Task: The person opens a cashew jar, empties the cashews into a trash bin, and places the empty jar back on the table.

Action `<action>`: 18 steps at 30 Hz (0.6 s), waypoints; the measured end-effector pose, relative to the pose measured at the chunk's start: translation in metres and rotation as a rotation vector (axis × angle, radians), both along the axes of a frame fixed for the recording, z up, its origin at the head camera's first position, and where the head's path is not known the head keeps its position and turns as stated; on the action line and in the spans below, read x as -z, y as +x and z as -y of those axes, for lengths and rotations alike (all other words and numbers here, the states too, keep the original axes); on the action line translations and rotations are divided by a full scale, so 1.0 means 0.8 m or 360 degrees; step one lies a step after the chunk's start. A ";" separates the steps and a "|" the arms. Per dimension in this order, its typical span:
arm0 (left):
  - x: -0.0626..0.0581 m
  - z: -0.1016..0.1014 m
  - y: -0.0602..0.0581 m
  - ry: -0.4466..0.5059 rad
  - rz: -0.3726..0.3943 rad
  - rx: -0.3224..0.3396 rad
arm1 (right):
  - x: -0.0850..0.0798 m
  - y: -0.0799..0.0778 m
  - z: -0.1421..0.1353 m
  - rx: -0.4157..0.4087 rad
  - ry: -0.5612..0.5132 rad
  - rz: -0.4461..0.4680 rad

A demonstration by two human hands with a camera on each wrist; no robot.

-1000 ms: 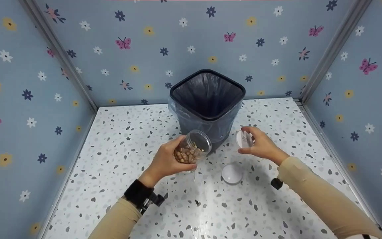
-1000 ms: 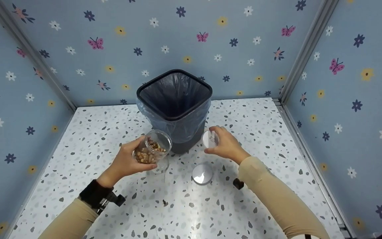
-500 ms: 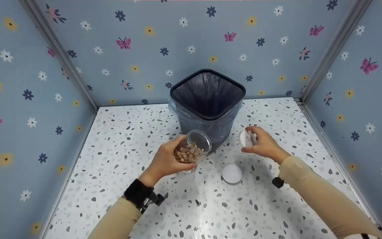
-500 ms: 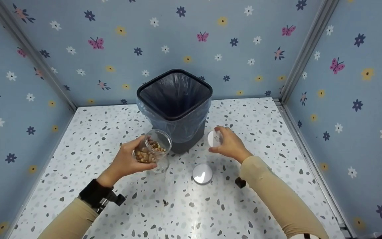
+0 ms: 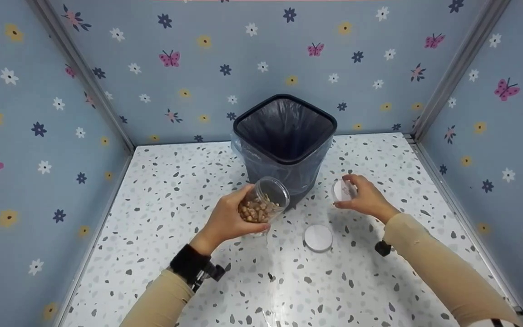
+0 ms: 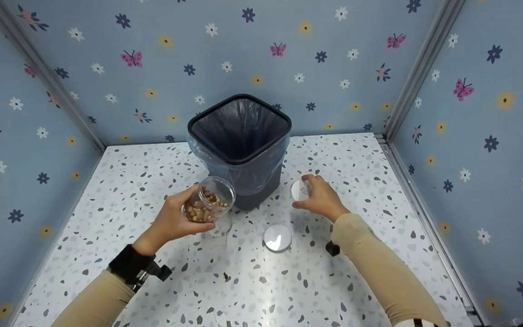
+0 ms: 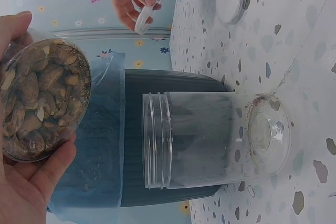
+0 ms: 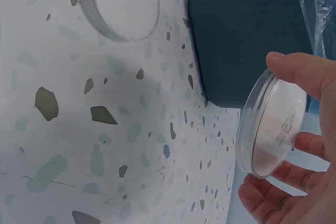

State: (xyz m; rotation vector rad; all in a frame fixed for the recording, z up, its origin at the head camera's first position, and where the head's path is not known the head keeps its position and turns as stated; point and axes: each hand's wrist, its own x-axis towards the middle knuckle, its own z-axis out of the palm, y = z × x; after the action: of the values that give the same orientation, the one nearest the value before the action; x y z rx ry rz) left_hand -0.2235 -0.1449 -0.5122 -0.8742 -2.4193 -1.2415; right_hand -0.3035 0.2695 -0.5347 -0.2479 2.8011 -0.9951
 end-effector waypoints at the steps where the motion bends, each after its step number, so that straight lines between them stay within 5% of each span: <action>1: 0.000 0.000 0.000 0.0003 0.0000 0.0000 | 0.001 -0.001 -0.001 0.0004 0.0003 0.0003; 18: -0.002 0.002 -0.001 0.0007 0.0014 0.0005 | 0.027 -0.002 -0.011 0.0029 0.0076 0.0047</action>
State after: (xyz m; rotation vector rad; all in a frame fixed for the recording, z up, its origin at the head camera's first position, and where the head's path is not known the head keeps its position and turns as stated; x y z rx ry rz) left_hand -0.2244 -0.1467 -0.5108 -0.8734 -2.4218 -1.2542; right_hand -0.3052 0.2785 -0.5562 -0.2008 2.8014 -0.9270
